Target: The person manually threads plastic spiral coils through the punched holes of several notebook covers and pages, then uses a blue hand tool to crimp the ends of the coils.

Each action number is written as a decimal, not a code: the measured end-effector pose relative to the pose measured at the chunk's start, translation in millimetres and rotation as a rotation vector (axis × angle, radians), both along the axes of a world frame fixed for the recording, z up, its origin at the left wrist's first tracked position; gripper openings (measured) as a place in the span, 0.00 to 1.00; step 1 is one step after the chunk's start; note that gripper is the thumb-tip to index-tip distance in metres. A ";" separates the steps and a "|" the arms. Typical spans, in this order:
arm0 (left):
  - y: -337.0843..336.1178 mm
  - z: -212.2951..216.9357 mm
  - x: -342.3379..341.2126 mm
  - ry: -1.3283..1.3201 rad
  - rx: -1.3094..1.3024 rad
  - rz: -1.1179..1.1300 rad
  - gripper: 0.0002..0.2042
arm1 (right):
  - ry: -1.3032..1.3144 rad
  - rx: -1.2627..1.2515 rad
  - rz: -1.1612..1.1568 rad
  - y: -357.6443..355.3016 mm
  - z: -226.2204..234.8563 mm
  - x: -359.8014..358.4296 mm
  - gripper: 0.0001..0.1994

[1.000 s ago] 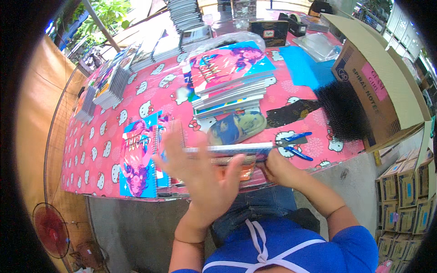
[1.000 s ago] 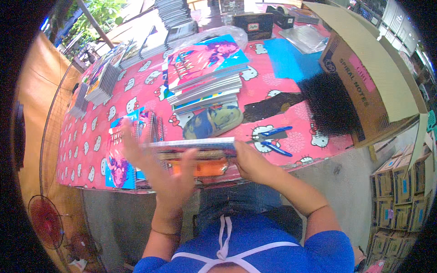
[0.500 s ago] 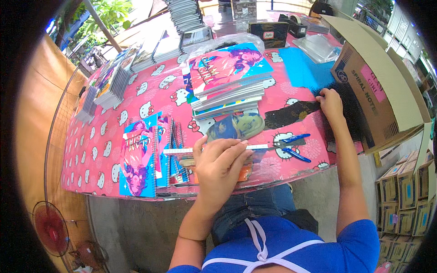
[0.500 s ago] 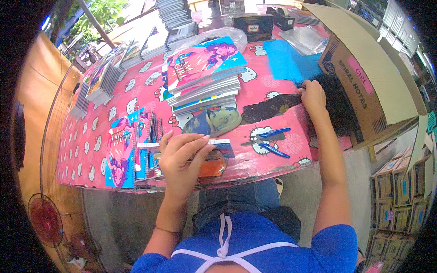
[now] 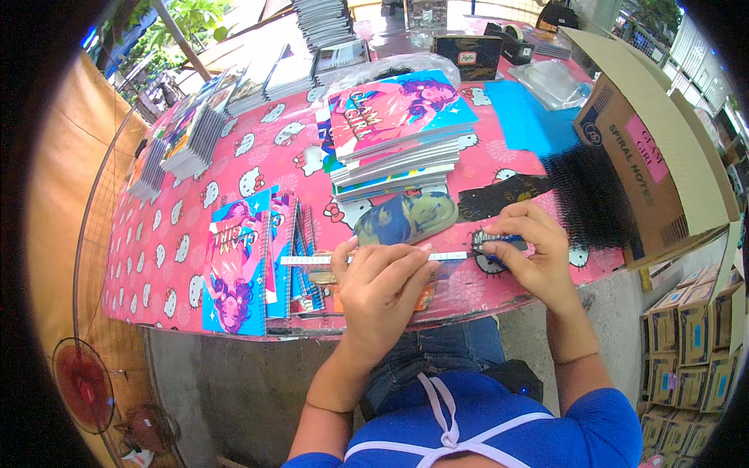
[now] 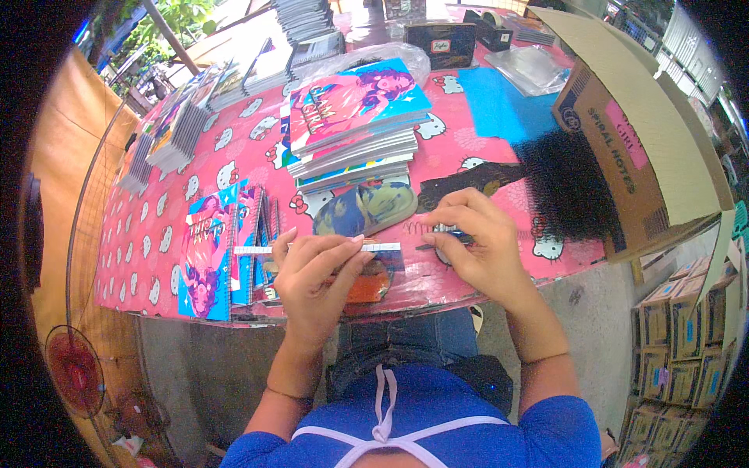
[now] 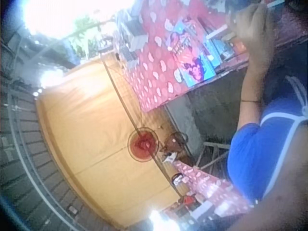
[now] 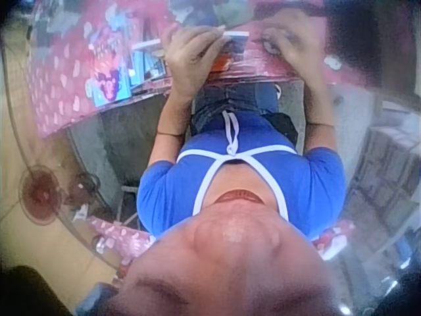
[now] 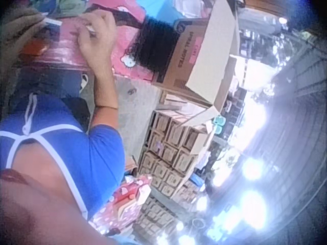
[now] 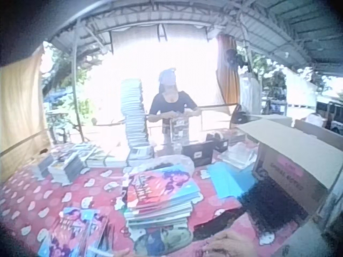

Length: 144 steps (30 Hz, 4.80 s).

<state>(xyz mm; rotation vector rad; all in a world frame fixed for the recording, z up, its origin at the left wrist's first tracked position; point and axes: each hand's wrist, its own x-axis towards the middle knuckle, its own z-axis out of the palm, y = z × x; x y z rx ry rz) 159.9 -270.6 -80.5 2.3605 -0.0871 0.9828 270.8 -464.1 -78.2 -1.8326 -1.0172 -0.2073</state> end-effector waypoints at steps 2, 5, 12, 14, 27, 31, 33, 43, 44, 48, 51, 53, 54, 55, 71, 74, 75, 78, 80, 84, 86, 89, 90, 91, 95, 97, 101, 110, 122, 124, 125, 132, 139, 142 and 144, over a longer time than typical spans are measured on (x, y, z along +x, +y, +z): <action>-2.0 2.1 -1.0 0.025 -0.011 0.017 0.07 | 0.031 -0.010 0.069 0.6 3.5 1.0 0.11; -1.7 -1.7 -1.0 -0.013 -0.013 0.046 0.09 | 0.226 -0.100 0.211 0.6 9.5 2.1 0.08; -3.2 -2.5 0.8 -0.037 0.021 0.066 0.14 | 0.069 -0.218 0.154 5.2 12.5 -7.1 0.10; -0.3 -5.5 0.1 -0.033 0.052 0.055 0.14 | -0.123 -0.242 0.094 8.7 14.2 -11.5 0.10; -1.8 -12.1 -6.8 -0.061 0.052 0.041 0.18 | -0.499 -0.777 0.323 77.0 -62.7 76.0 0.18; -4.0 -6.9 -9.0 -0.041 0.050 0.091 0.22 | -0.234 -0.635 0.041 65.4 -53.9 72.1 0.16; -0.6 -11.3 -6.1 -0.077 0.060 0.077 0.22 | 0.099 -0.123 0.119 39.0 -47.5 75.3 0.16; 1.8 -13.2 -3.9 -0.058 -0.165 0.044 0.26 | 0.645 0.181 0.813 31.8 -23.6 74.2 0.17; 2.8 -9.1 -5.1 -0.047 -0.248 0.042 0.28 | 0.495 -0.062 0.578 36.7 -19.2 76.4 0.19; 28.9 4.6 -25.3 0.143 0.136 0.306 0.26 | 0.408 0.133 0.344 27.7 -43.0 86.1 0.26; 50.9 -10.2 -30.3 0.038 0.016 0.348 0.26 | 0.859 0.013 0.375 35.6 -64.4 91.8 0.27; 58.2 -18.4 -36.9 -0.035 -0.038 0.379 0.31 | 0.101 -0.617 0.101 68.3 -24.1 75.0 0.28; 59.6 -22.2 -36.8 -0.080 -0.118 0.379 0.32 | 0.358 -0.296 0.370 69.8 -24.4 74.6 0.26; 60.2 -27.2 -36.2 -0.125 -0.196 0.377 0.33 | 0.608 0.038 0.629 67.7 -27.6 71.3 0.25; 53.1 -53.8 -19.7 -0.220 -0.432 0.169 0.29 | 0.698 0.095 0.683 92.7 -18.5 60.9 0.22; 53.4 -54.1 -21.1 -0.184 -0.562 0.132 0.27 | 0.138 -0.524 0.250 116.7 -7.6 57.3 0.27; 56.5 -53.5 -25.0 -0.141 -0.574 0.099 0.22 | -0.001 -0.496 0.254 117.0 -9.7 63.9 0.22; 58.4 -66.9 -24.9 -0.348 -1.075 -0.165 0.20 | 0.385 -0.020 0.553 105.6 -28.0 61.1 0.20; 66.9 -70.1 -27.3 -0.372 -1.063 -0.207 0.16 | 0.219 -0.187 0.432 109.0 -32.6 70.5 0.22; 76.0 -73.3 -38.1 -0.270 -1.207 -0.181 0.12 | 0.314 -0.182 0.450 127.4 -12.6 57.5 0.23; 79.8 -75.1 -38.8 -0.195 -1.257 -0.158 0.11 | 0.394 -0.089 0.544 128.4 -18.6 52.8 0.21; 85.0 -77.3 -40.5 -0.195 -1.341 -0.210 0.12 | -0.061 -0.573 0.211 137.0 -9.8 46.5 0.20; 87.0 -77.7 -36.8 -0.219 -1.359 -0.261 0.13 | -0.253 -0.710 0.060 132.1 -21.3 57.0 0.19; 83.7 -72.0 -36.8 -0.250 -1.401 -0.264 0.11 | -0.272 -0.725 0.049 127.8 -27.9 58.2 0.19; 86.6 -54.9 -21.6 -0.201 -1.149 -0.352 0.08 | -0.269 -0.650 0.077 91.4 -69.8 53.7 0.22; 87.5 -23.0 -27.6 -0.346 -0.541 -0.311 0.12 | -0.238 -0.575 0.072 63.8 -65.5 45.4 0.26; 79.6 37.7 -105.4 -0.572 -0.006 0.280 0.09 | -0.063 -0.715 -0.024 -11.0 -59.0 26.6 0.31; 10.4 -30.1 -56.9 -0.101 -0.264 -0.011 0.14 | -0.007 -0.545 -0.205 -38.8 -88.5 3.2 0.20; 6.5 -34.5 -56.0 -0.178 -0.269 -0.008 0.10 | 0.048 -0.190 0.286 27.4 -4.5 -72.8 0.21; 6.6 -33.9 -58.1 -0.197 -0.247 -0.040 0.10 | 0.911 -0.114 0.665 16.5 -33.9 -48.6 0.19; 7.5 -33.4 -58.9 -0.218 -0.221 -0.065 0.10 | 1.350 -0.065 0.846 15.3 -45.8 -40.6 0.19; 52.4 -10.5 -67.4 -0.594 -0.337 0.507 0.13 | 0.383 -0.057 0.210 10.9 -13.9 -48.5 0.17; 210.6 -79.2 -137.1 -0.659 -0.767 0.846 0.09 | -0.055 -0.525 -0.317 -39.6 -106.6 24.3 0.20; 225.7 -103.2 -141.6 -0.491 -0.743 0.999 0.09 | -0.091 -0.458 -0.284 -25.0 -87.0 47.9 0.20; 224.5 -109.1 -127.7 -0.570 -0.714 0.992 0.10 | -0.106 -0.301 -0.303 -3.0 -56.4 84.3 0.21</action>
